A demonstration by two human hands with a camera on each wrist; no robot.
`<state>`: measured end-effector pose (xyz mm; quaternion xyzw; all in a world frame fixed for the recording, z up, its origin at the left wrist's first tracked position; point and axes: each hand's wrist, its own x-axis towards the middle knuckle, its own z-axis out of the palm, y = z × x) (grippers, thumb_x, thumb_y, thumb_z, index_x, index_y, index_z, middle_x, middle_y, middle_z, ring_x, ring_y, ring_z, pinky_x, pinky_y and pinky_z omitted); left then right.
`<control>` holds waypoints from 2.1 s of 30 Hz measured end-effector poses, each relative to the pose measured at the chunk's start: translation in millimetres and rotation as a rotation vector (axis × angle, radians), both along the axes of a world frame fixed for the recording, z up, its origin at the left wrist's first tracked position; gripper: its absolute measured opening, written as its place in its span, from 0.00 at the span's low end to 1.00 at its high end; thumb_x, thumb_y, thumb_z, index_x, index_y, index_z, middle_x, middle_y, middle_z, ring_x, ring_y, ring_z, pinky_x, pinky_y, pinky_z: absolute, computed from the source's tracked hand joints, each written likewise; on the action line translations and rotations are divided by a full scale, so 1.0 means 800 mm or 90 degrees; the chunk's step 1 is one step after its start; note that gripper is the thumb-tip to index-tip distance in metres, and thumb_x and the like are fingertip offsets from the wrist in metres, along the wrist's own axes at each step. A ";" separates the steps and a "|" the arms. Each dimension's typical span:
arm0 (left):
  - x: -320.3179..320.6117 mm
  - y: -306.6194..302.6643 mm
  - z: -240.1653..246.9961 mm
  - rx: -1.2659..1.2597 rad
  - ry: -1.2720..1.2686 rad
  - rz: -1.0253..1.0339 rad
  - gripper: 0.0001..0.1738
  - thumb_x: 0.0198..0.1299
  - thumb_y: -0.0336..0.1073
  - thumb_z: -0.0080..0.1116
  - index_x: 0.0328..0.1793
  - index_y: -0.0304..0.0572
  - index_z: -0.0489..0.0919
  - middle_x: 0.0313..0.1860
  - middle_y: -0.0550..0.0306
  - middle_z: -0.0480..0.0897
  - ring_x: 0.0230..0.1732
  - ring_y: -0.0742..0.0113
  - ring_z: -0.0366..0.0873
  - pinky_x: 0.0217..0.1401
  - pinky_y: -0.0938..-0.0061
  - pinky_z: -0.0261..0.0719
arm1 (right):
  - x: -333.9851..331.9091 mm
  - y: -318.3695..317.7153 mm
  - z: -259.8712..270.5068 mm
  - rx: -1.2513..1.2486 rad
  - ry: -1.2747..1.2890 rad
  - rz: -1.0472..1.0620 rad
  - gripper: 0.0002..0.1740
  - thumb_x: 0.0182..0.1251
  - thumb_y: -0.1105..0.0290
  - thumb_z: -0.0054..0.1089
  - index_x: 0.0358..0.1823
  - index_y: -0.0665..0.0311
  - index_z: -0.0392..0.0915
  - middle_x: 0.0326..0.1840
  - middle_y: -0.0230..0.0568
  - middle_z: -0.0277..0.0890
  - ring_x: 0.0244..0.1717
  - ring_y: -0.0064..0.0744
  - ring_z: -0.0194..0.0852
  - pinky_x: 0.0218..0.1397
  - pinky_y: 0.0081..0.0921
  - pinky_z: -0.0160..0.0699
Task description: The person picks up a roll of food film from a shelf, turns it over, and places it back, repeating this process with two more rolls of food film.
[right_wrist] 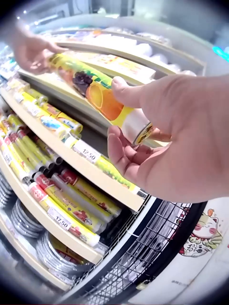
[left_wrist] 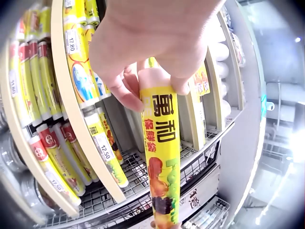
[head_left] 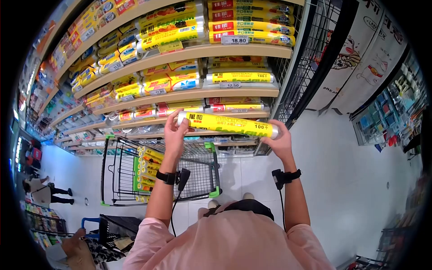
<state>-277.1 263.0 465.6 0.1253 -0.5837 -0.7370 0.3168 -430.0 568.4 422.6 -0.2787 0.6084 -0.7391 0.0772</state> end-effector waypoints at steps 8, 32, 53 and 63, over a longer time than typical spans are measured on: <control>0.003 0.005 -0.005 0.029 -0.083 0.012 0.14 0.68 0.44 0.61 0.47 0.41 0.74 0.29 0.61 0.79 0.20 0.76 0.76 0.20 0.80 0.73 | -0.012 0.007 0.001 -0.005 -0.094 -0.007 0.23 0.66 0.76 0.63 0.60 0.71 0.66 0.37 0.37 0.77 0.28 0.18 0.71 0.28 0.17 0.70; 0.028 0.002 -0.012 -0.026 0.018 -0.173 0.30 0.68 0.34 0.59 0.74 0.38 0.65 0.67 0.50 0.72 0.49 0.66 0.81 0.49 0.68 0.84 | -0.006 0.022 0.035 -0.033 -0.097 -0.003 0.20 0.69 0.74 0.59 0.60 0.68 0.69 0.44 0.42 0.77 0.32 0.20 0.74 0.34 0.16 0.73; 0.039 -0.026 -0.041 0.125 0.168 -0.243 0.33 0.54 0.15 0.61 0.69 0.31 0.70 0.71 0.46 0.70 0.67 0.59 0.73 0.69 0.65 0.74 | 0.001 0.014 0.032 -0.059 -0.047 -0.004 0.28 0.67 0.79 0.58 0.68 0.70 0.63 0.56 0.47 0.75 0.51 0.27 0.76 0.53 0.22 0.78; 0.043 -0.027 -0.039 0.207 0.150 -0.221 0.37 0.51 0.11 0.51 0.71 0.35 0.68 0.66 0.49 0.74 0.64 0.60 0.75 0.65 0.69 0.77 | 0.014 0.003 0.028 -0.092 -0.135 0.041 0.23 0.69 0.80 0.53 0.64 0.71 0.63 0.56 0.51 0.73 0.42 0.37 0.82 0.44 0.28 0.89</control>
